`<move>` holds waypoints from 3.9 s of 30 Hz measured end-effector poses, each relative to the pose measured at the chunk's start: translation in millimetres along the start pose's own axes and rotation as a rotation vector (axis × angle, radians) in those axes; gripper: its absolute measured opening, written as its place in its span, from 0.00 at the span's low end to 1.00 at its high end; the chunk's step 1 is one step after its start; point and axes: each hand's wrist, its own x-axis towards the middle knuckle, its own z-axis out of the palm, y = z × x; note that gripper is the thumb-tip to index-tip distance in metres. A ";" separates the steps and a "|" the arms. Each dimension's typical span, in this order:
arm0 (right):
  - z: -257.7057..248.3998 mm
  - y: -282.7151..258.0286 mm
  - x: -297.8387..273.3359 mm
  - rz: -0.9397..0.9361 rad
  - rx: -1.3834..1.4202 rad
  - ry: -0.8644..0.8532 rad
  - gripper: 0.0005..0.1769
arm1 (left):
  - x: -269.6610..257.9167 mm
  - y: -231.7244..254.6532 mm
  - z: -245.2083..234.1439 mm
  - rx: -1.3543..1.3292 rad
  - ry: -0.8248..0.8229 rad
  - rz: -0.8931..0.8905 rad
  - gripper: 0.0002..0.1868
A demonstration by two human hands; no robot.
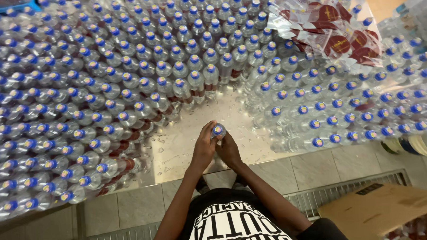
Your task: The person repeatedly picks up small water bottles from a table, applies a red circular sticker to the cap of each bottle, and places the labeled bottle back onto the table among many others.
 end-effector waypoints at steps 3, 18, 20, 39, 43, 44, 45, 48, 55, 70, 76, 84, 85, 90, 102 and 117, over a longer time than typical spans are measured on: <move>9.7 -19.6 -1.4 -0.207 -0.193 -0.216 0.44 | -23.5 11.9 -52.6 -0.017 0.059 -0.016 0.28; 268.2 -35.7 37.9 -0.458 -0.055 -0.430 0.39 | -179.4 -118.4 -137.0 -1.124 1.153 -0.444 0.31; 236.4 -71.8 19.1 -0.334 0.139 -0.582 0.44 | -176.3 -144.4 -152.1 -1.232 1.121 -0.420 0.17; -109.8 21.0 27.6 0.341 0.136 0.603 0.68 | -142.6 -141.8 -72.6 -1.161 0.888 -0.756 0.31; -106.0 47.3 50.0 0.119 0.091 0.666 0.50 | -70.5 -15.0 -38.6 -1.072 0.643 -0.776 0.37; -101.2 49.6 47.7 0.161 0.043 0.570 0.51 | -52.8 10.0 -31.2 -1.032 0.533 -0.713 0.35; -97.9 52.7 45.0 0.202 -0.006 0.475 0.52 | -36.1 35.4 -21.8 -0.994 0.423 -0.650 0.34; -87.3 24.6 17.3 -0.009 0.089 0.257 0.38 | 8.7 70.5 5.6 -0.919 0.276 -0.469 0.28; -218.6 -66.6 0.7 0.167 -0.217 -0.240 0.30 | 10.6 91.0 30.8 -0.423 0.285 -0.372 0.29; -365.6 -21.7 244.1 -0.722 -0.944 0.494 0.08 | -35.2 64.2 30.5 -0.525 0.640 -0.641 0.21; -355.7 -55.0 197.9 -0.722 -0.501 0.629 0.15 | -29.8 84.9 12.7 -0.499 0.584 -0.621 0.20; -350.5 -120.9 88.3 -0.276 0.696 0.117 0.07 | -4.0 141.9 8.5 -0.454 0.060 -0.260 0.18; -340.1 -129.8 76.0 -0.275 0.696 0.112 0.07 | 1.3 153.6 6.1 -0.454 0.065 -0.262 0.18; -274.6 -157.8 22.2 -0.197 0.632 -0.127 0.21 | 32.5 203.7 -19.4 -0.370 -0.112 -0.025 0.51; -189.2 -149.0 -45.0 -0.391 0.075 0.418 0.16 | 8.5 81.3 6.8 -0.597 0.152 -0.349 0.19; -147.9 -95.6 -80.2 -0.326 0.101 0.311 0.22 | -30.3 116.3 18.5 -0.753 -0.029 -0.181 0.44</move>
